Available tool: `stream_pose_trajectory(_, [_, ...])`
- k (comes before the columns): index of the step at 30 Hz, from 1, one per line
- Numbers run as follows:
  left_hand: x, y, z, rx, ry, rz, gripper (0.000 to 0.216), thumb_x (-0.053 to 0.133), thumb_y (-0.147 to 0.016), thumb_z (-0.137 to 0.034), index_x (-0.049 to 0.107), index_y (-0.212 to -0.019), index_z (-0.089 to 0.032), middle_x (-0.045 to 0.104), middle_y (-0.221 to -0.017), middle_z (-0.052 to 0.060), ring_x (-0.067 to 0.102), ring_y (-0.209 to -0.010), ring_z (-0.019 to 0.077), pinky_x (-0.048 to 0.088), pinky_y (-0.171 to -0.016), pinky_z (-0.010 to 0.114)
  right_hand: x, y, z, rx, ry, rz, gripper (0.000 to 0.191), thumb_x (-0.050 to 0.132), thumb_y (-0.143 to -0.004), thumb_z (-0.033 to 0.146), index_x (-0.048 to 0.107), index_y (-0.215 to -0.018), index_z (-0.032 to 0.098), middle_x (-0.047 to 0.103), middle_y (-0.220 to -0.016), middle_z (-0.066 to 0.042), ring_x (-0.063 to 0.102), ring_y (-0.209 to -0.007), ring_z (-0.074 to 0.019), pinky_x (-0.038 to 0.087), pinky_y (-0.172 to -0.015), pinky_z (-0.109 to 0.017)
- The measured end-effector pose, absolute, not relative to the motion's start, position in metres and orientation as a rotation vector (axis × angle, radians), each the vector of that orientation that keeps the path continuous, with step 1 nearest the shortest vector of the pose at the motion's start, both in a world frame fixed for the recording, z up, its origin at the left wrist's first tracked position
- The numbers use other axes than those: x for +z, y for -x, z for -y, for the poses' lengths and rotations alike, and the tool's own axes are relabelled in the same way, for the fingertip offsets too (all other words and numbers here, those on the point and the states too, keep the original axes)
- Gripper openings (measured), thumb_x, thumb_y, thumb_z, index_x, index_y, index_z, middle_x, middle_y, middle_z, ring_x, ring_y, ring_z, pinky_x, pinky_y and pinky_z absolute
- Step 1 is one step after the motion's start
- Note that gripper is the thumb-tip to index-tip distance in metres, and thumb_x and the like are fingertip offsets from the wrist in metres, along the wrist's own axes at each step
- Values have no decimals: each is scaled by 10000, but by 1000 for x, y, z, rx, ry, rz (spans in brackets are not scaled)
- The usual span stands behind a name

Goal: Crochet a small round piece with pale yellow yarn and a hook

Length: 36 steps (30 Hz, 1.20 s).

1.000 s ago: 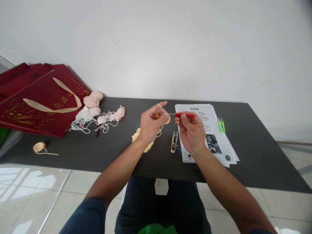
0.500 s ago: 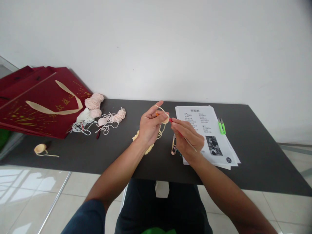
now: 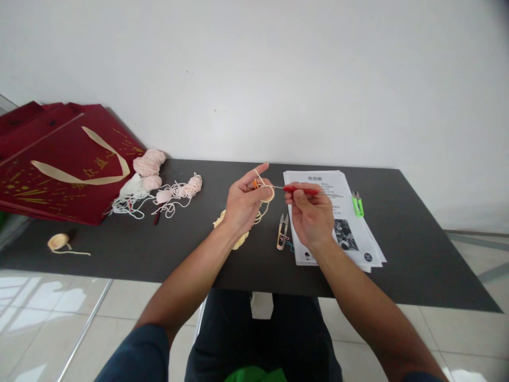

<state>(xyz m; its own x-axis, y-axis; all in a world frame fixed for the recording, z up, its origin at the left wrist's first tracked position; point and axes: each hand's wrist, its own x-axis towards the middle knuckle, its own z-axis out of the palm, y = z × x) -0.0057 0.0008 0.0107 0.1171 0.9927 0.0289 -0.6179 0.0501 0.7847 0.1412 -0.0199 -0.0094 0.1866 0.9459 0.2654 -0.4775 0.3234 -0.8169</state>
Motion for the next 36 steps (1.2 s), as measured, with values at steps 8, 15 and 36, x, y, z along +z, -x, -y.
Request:
stream_pose_trajectory(8, [12, 8, -2, 1380, -748, -636, 546, 839, -629, -76, 781, -1155, -211, 676, -742, -32, 549, -652, 73, 430, -652, 233, -5, -148, 18, 1068, 613, 856, 135, 883, -798, 260, 760, -852, 270, 795, -910, 21, 688, -724, -95, 572, -647, -224])
stream_pose_trajectory(15, [10, 12, -6, 1384, -796, -638, 550, 796, -598, -63, 799, -1130, -202, 673, -714, -30, 531, -625, 68, 392, -608, 216, -7, -148, 21, 878, 632, 967, 131, 871, -803, 247, 768, -878, 275, 799, -915, 7, 707, -727, -124, 566, -632, -273])
stream_pose_trajectory(36, [6, 19, -10, 1271, -868, -508, 307, 769, -625, -107, 829, -917, -180, 570, -621, -14, 428, -566, 79, 296, -562, 246, -1, -155, 18, 1277, 635, 796, 199, 924, -760, 282, 742, -834, 255, 758, -858, 21, 628, -715, -82, 543, -627, -189])
